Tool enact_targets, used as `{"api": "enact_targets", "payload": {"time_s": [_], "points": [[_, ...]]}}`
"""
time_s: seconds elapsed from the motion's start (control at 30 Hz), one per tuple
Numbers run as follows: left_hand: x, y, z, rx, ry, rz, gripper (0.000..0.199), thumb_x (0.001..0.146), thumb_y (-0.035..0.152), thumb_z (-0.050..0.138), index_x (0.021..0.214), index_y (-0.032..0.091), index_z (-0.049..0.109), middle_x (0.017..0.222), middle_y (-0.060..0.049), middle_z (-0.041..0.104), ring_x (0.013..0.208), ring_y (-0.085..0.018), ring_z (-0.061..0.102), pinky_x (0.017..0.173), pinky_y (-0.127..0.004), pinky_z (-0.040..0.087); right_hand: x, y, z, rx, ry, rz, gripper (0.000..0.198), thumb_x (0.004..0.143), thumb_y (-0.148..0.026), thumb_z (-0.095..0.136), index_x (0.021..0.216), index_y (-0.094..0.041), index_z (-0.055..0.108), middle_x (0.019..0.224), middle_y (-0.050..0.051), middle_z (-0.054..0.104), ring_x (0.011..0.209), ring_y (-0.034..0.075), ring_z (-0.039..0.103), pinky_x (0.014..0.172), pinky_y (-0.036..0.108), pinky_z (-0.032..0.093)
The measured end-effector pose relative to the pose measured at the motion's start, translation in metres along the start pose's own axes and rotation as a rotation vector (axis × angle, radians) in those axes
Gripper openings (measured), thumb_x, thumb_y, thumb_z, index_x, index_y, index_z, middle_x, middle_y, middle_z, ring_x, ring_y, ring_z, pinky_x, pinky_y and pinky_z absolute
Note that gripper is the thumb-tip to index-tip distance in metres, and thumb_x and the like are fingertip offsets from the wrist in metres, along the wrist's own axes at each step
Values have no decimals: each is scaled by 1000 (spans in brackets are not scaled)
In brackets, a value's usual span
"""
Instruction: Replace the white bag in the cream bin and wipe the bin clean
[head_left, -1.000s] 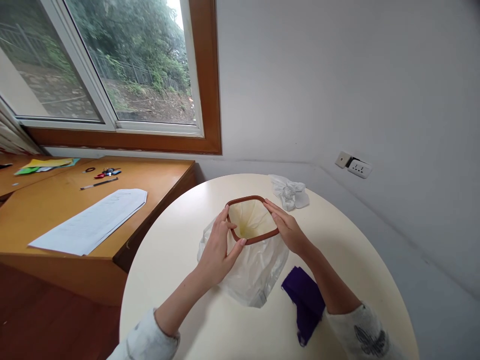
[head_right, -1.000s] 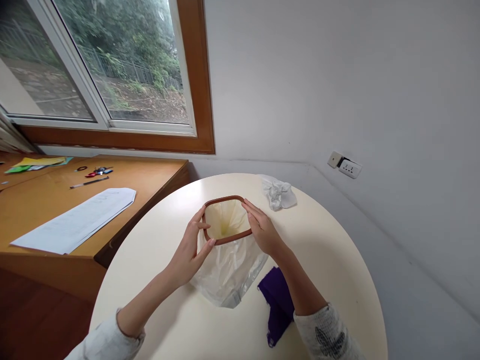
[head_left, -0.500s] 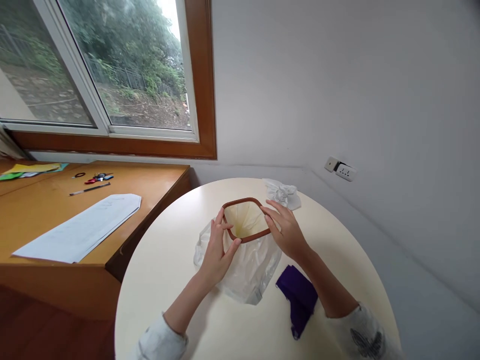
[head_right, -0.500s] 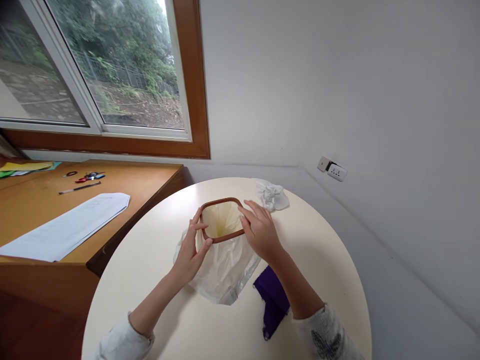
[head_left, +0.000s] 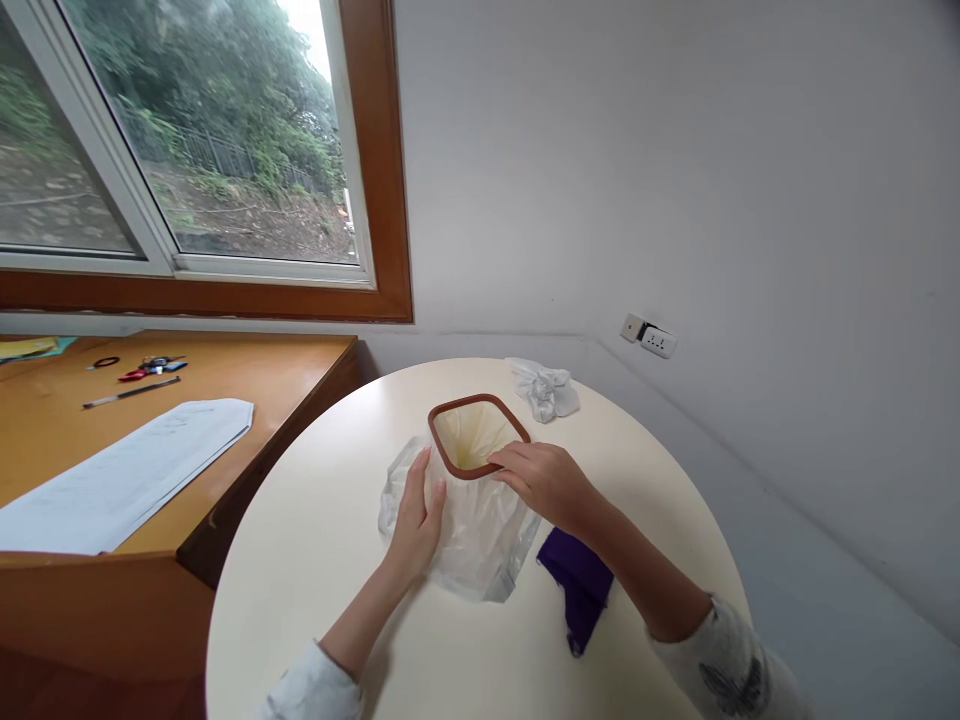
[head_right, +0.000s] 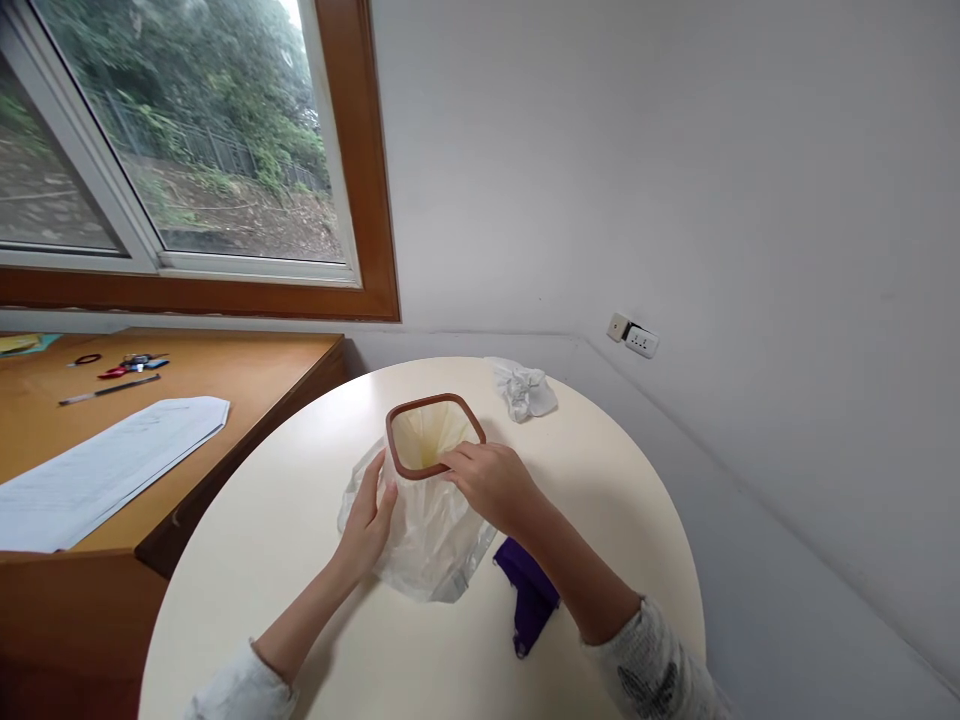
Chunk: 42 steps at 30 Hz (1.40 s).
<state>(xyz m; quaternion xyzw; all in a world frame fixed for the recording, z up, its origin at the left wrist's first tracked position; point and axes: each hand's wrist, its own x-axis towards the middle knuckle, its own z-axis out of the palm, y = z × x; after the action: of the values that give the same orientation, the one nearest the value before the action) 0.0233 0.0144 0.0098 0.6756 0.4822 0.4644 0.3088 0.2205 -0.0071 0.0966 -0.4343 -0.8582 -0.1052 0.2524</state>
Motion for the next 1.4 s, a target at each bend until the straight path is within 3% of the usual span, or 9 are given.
{"api": "enact_targets", "payload": {"time_s": [0.13, 0.27, 0.57, 0.8, 1.03, 1.2, 1.4], "points": [[-1, -2, 2, 45, -10, 14, 50, 90, 42, 33, 135, 22, 26, 143, -8, 28, 133, -22, 23, 110, -46, 19, 0, 6, 0, 1, -31, 61, 15, 87, -24, 48, 96, -18, 59, 88, 3, 67, 78, 14, 62, 62, 23, 45], [-1, 2, 1, 49, -22, 72, 47, 90, 40, 34, 135, 26, 27, 143, -6, 28, 133, -22, 22, 109, -46, 21, -1, 20, -11, -12, 44, 135, 19, 89, -25, 44, 97, -18, 59, 92, 5, 67, 84, 16, 62, 69, 25, 47], [-4, 9, 1, 60, -73, -4, 46, 90, 42, 35, 134, 30, 26, 145, -5, 22, 135, -22, 17, 107, -47, 24, -25, 73, -90, -201, 253, 290, 20, 88, -27, 46, 101, -19, 59, 96, 6, 66, 84, 18, 62, 72, 29, 47], [-4, 9, 2, 73, -110, -39, 44, 90, 42, 35, 132, 31, 28, 145, -6, 21, 135, -25, 17, 103, -50, 28, -67, 116, -132, -428, 206, 354, 22, 88, -27, 44, 102, -21, 59, 95, 5, 65, 78, 18, 61, 66, 30, 46], [-5, 10, 4, 43, -145, -73, 45, 89, 44, 37, 132, 34, 27, 144, -7, 22, 134, -29, 19, 96, -48, 37, -111, 137, -112, -279, 106, 484, 24, 87, -33, 43, 100, -22, 59, 97, 5, 65, 80, 19, 61, 69, 32, 47], [-6, 10, 5, 61, -139, -68, 44, 89, 42, 38, 131, 33, 28, 142, -8, 26, 132, -29, 23, 99, -51, 33, -135, 142, -89, -130, 51, 522, 24, 88, -34, 41, 100, -23, 59, 98, 6, 65, 83, 20, 61, 71, 33, 48], [-5, 7, 7, 75, -160, -81, 43, 89, 43, 36, 130, 35, 26, 143, -6, 24, 133, -27, 22, 100, -50, 33, -145, 140, -81, -49, 39, 562, 23, 87, -34, 42, 100, -24, 58, 98, 5, 64, 84, 19, 60, 71, 32, 48]]}}
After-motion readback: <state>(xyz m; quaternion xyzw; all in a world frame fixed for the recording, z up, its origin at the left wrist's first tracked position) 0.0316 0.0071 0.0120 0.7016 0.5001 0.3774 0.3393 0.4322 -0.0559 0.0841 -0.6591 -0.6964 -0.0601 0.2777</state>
